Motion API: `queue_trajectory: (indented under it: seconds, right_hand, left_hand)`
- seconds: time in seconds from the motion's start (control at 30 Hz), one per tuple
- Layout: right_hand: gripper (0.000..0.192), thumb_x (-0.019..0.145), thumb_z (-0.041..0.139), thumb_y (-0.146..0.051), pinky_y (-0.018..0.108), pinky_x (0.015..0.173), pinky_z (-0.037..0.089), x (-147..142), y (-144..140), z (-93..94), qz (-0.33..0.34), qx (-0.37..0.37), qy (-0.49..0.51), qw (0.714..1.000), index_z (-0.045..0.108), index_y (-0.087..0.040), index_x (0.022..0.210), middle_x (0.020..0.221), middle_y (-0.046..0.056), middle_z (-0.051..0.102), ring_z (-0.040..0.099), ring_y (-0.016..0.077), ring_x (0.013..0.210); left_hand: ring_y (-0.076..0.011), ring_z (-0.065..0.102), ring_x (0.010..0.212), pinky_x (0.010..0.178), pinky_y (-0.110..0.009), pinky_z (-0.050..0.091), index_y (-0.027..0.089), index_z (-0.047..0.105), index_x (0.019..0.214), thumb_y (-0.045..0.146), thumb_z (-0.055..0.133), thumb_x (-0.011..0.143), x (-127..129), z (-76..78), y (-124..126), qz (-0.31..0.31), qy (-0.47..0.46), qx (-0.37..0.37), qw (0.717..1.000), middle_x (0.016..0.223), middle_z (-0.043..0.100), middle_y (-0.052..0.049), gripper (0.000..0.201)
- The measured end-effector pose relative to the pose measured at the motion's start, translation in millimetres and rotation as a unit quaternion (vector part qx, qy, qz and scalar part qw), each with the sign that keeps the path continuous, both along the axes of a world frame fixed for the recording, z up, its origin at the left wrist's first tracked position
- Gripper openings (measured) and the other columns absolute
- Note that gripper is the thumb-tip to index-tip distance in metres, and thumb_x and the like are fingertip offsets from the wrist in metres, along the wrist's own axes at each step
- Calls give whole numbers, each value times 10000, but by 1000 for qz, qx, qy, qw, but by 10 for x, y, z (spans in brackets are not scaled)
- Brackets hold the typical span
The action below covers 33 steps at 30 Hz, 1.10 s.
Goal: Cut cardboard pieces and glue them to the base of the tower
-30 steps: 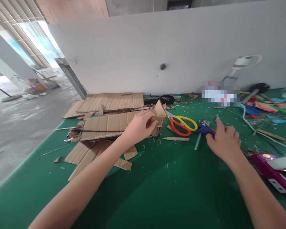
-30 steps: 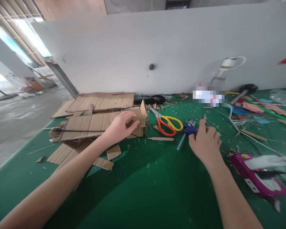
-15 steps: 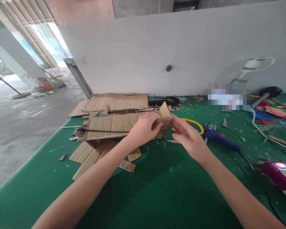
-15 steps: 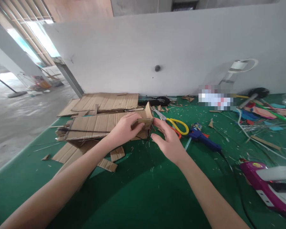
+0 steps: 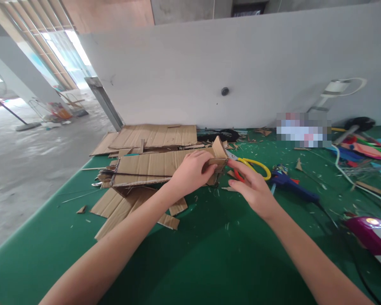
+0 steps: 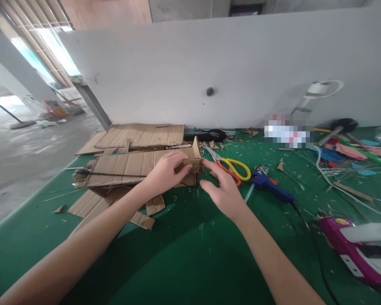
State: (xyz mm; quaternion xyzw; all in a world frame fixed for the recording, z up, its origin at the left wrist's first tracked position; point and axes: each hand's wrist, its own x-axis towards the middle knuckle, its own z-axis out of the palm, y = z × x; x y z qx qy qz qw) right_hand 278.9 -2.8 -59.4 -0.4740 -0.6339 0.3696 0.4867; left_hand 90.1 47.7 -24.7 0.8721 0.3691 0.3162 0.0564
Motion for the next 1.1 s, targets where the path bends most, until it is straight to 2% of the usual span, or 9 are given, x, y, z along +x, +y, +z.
queue_trajectory:
  seconds: [0.3, 0.63, 0.9, 1.1]
  right_hand:
    - [476, 793, 617, -283, 470, 1094, 325, 3, 42, -77, 11, 13, 11, 1000, 540, -343, 1258, 1387, -33, 487, 402, 253, 1301]
    - [429, 779, 591, -221, 467, 1073, 349, -16, 66, -9, 27, 8, 76, 997, 578, -298, 1200, 1303, 15, 569, 444, 248, 1272]
    - [414, 773, 616, -239, 486, 1088, 320, -12, 58, -49, 41, -17, 120, 992, 602, -318, 1180, 1312, 1, 566, 434, 254, 1281]
    - [427, 781, 621, -225, 449, 1085, 332, -10, 48, -84, 56, -12, 133, 990, 594, -341, 1191, 1318, -24, 560, 425, 232, 1289]
  left_hand:
    - [-166, 523, 764, 684, -311, 430, 181, 507, 746, 201, 491, 857, 11, -1, 8, -4, -2, 0, 1000, 754, 563, -19, 114]
    - [-162, 519, 759, 696, -315, 426, 185, 503, 734, 213, 494, 858, 3, -5, 20, -4, -1, 12, 1000, 746, 567, -13, 128]
    - [-173, 539, 808, 720, -321, 436, 185, 506, 751, 204, 504, 861, 7, 2, 22, -2, 15, 9, 1000, 784, 581, -18, 112]
    - [-177, 553, 818, 729, -324, 441, 182, 512, 759, 211, 498, 872, 21, -12, 24, -4, 16, 7, 1000, 806, 599, -24, 117]
